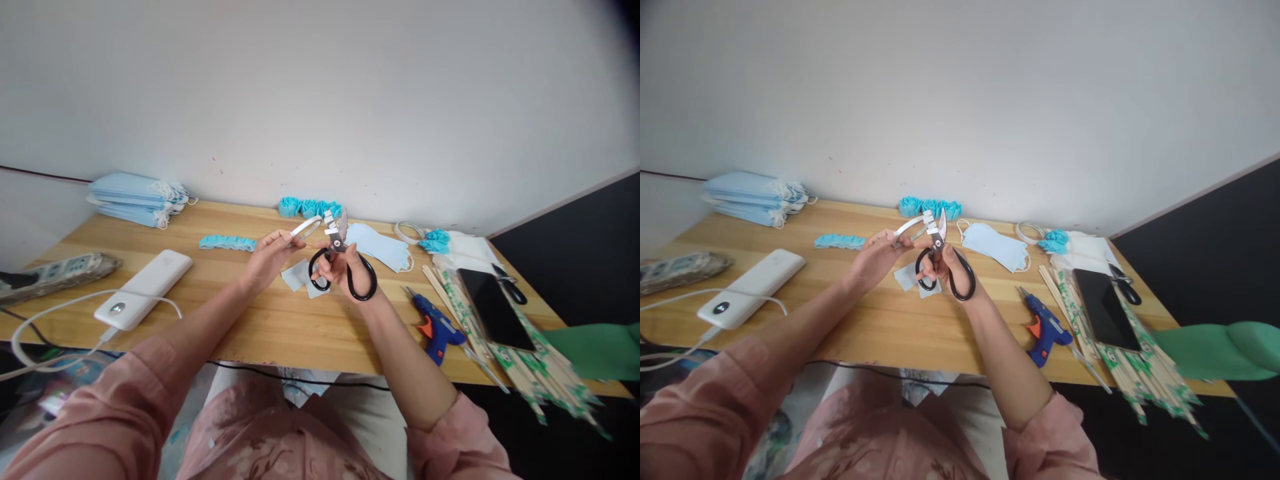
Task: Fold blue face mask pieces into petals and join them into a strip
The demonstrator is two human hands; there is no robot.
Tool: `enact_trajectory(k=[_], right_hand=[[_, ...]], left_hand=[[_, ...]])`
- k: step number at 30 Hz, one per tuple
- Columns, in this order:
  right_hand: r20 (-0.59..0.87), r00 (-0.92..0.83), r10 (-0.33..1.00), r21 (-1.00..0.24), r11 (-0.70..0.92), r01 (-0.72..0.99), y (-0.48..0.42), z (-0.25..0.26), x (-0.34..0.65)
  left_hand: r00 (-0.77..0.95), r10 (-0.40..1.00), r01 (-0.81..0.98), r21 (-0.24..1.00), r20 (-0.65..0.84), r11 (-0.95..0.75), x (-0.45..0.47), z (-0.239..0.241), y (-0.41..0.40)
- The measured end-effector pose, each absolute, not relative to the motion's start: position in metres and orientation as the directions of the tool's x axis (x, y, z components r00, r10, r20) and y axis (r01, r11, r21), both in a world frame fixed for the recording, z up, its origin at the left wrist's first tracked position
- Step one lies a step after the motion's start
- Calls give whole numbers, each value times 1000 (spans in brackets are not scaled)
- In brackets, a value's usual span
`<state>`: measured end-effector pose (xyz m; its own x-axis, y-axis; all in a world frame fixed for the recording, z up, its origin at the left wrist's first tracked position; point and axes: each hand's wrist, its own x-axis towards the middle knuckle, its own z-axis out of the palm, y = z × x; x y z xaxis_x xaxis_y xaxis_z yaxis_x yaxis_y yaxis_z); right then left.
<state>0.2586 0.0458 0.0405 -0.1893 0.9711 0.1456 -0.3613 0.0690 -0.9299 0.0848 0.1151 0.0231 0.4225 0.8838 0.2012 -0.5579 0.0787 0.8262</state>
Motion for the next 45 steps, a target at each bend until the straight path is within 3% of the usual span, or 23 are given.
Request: enact_trajectory(k=[7, 11, 16, 19, 21, 23, 25, 29, 33, 36, 41, 45], right_hand=[[185, -9, 983, -917, 170, -361, 55, 37, 265], [131, 130, 983, -921, 169, -350, 63, 44, 274], [125, 285, 950, -961, 188, -205, 36, 80, 303], [135, 243, 961, -975, 173, -140, -6, 91, 324], [57, 221, 974, -986, 90, -143, -36, 83, 335], [-113, 182, 977, -987, -88, -137, -59, 68, 343], [-248, 121, 961, -964, -233, -131, -73, 52, 347], [-307, 53, 950, -928, -286, -238, -79, 39, 347], [-262, 60, 963, -892, -218, -397, -81, 39, 351], [-309, 100, 946, -855, -230, -464, -85, 36, 354], [-349, 100, 932, -735, -206, -645, -93, 41, 347], [-280, 143, 949, -756, -127, -642, -110, 55, 334]], left_hand=[[392, 898, -588, 805, 201, 77, 87, 23, 115], [425, 885, -590, 799, 191, 111, 87, 24, 115], [425, 866, -553, 833, 264, 18, 86, 22, 115], [406, 876, -400, 912, 262, -88, 84, 23, 115], [427, 859, -213, 955, 282, -208, 84, 29, 117], [522, 782, -22, 922, 340, -386, 89, 37, 121], [658, 633, 72, 802, 408, -593, 100, 43, 125], [801, 489, 212, 600, 345, -771, 141, 36, 121], [817, 492, 179, 680, 300, -711, 181, 17, 108], [799, 506, 127, 730, 326, -671, 186, 19, 102], [843, 447, 158, 655, 301, -739, 142, 45, 88], [901, 384, 159, 667, 204, -728, 98, 53, 57]])
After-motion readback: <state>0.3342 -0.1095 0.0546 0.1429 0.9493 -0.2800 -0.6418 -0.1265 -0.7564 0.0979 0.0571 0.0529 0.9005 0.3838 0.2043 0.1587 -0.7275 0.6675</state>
